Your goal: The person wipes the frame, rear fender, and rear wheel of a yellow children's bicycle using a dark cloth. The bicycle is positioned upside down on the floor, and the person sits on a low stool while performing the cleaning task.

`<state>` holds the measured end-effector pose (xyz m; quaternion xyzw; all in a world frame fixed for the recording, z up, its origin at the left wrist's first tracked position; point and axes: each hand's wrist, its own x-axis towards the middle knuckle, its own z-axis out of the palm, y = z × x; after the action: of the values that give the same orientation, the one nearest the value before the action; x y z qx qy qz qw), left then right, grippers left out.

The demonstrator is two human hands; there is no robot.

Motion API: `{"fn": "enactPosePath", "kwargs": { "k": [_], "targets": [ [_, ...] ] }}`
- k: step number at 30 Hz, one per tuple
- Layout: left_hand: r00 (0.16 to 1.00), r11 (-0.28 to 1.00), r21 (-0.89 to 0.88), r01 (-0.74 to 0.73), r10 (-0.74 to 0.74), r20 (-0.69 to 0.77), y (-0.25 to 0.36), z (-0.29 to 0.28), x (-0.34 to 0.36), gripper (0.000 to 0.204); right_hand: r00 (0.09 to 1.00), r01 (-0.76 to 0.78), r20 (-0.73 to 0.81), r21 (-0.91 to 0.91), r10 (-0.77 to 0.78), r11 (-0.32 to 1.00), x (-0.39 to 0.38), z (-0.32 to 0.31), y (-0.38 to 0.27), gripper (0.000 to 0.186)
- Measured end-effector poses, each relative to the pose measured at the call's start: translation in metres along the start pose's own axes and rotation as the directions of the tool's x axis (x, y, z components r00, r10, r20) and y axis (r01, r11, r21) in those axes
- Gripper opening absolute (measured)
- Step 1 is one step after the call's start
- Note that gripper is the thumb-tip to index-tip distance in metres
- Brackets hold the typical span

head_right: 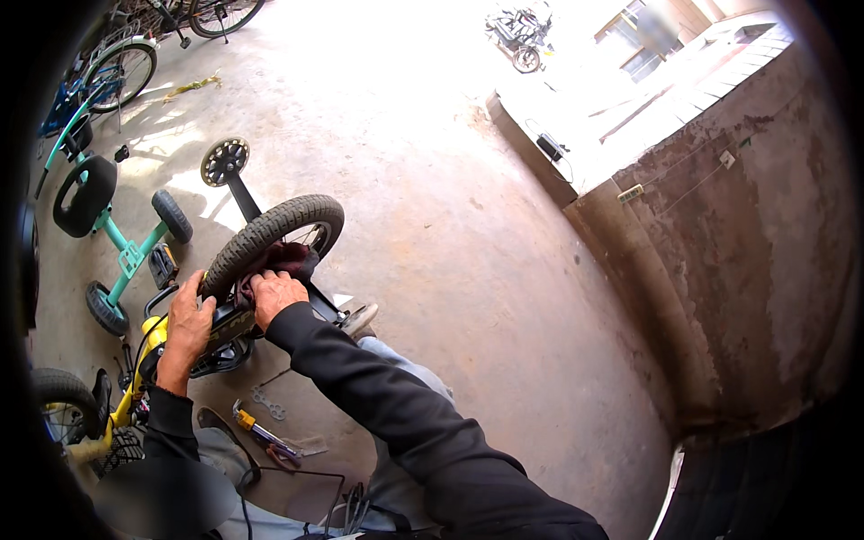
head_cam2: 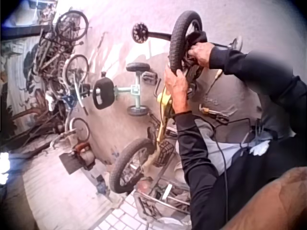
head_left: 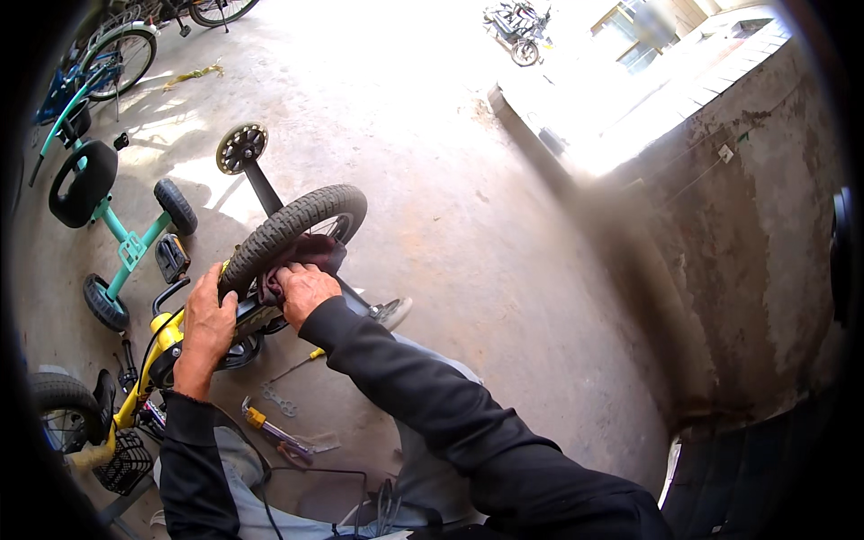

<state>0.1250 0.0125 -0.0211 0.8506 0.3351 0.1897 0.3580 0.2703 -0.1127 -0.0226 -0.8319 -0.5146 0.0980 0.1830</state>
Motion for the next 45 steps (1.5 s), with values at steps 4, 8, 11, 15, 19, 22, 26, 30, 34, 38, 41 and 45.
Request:
{"fn": "enactPosePath", "kwargs": {
  "k": [4,8,11,15,19,22,26,30,34,38,41,45],
  "targets": [
    [1.000,0.999,-0.038,-0.005,0.006,0.015,0.008,-0.004,-0.001,0.048,0.989,-0.135,-0.068,-0.028,0.133,0.990,0.007,0.005,0.017,0.036],
    [0.994,0.969,-0.225,-0.105,0.103,-0.021,0.020,-0.003,0.000,0.052,0.994,-0.066,-0.087,-0.034,0.063,0.997,0.006,0.013,-0.001,0.034],
    [0.974,0.918,-0.335,-0.211,0.226,0.006,0.034,-0.007,0.005,0.057,0.998,0.022,-0.061,-0.042,-0.024,0.999,0.000,0.010,-0.015,0.030],
    [0.976,0.851,-0.491,-0.186,0.218,0.010,0.035,-0.004,0.008,0.052,0.983,0.066,-0.175,0.010,-0.063,0.998,-0.006,0.017,-0.022,0.016],
    [0.992,0.965,-0.235,-0.114,0.097,-0.080,0.017,0.002,0.006,0.047,0.978,0.125,-0.167,-0.003,-0.123,0.992,-0.007,0.013,-0.017,0.016],
    [0.999,0.997,-0.071,0.010,-0.012,-0.035,0.010,0.003,0.003,0.047,0.977,0.141,-0.163,0.015,-0.136,0.990,-0.005,0.010,-0.010,0.018],
    [0.995,0.995,0.062,0.079,-0.075,-0.066,0.014,0.003,0.000,0.045,0.990,-0.081,-0.123,-0.074,0.071,0.994,0.004,-0.002,0.012,0.014],
    [0.997,0.998,-0.010,0.070,-0.070,-0.034,0.012,-0.001,0.002,0.043,0.953,-0.178,-0.247,0.011,0.175,0.984,0.006,-0.004,0.011,0.040],
    [0.997,0.984,-0.163,0.074,-0.071,0.025,0.024,-0.007,0.001,0.048,0.957,-0.218,-0.166,0.132,0.238,0.967,0.013,0.002,0.007,0.042],
    [0.991,0.887,-0.442,-0.134,0.134,-0.031,0.023,-0.005,0.004,0.052,0.960,-0.183,-0.176,0.189,0.217,0.965,0.020,0.009,0.006,0.028],
    [0.990,0.789,-0.611,-0.055,0.121,0.067,0.021,-0.013,0.006,0.056,0.958,-0.072,-0.246,0.277,0.144,0.958,0.017,0.008,0.006,0.018],
    [0.976,0.968,-0.216,0.127,-0.083,0.203,-0.009,-0.029,0.014,0.048,0.969,-0.028,-0.221,0.334,0.107,0.942,0.009,-0.006,0.002,0.019]
  ]
}}
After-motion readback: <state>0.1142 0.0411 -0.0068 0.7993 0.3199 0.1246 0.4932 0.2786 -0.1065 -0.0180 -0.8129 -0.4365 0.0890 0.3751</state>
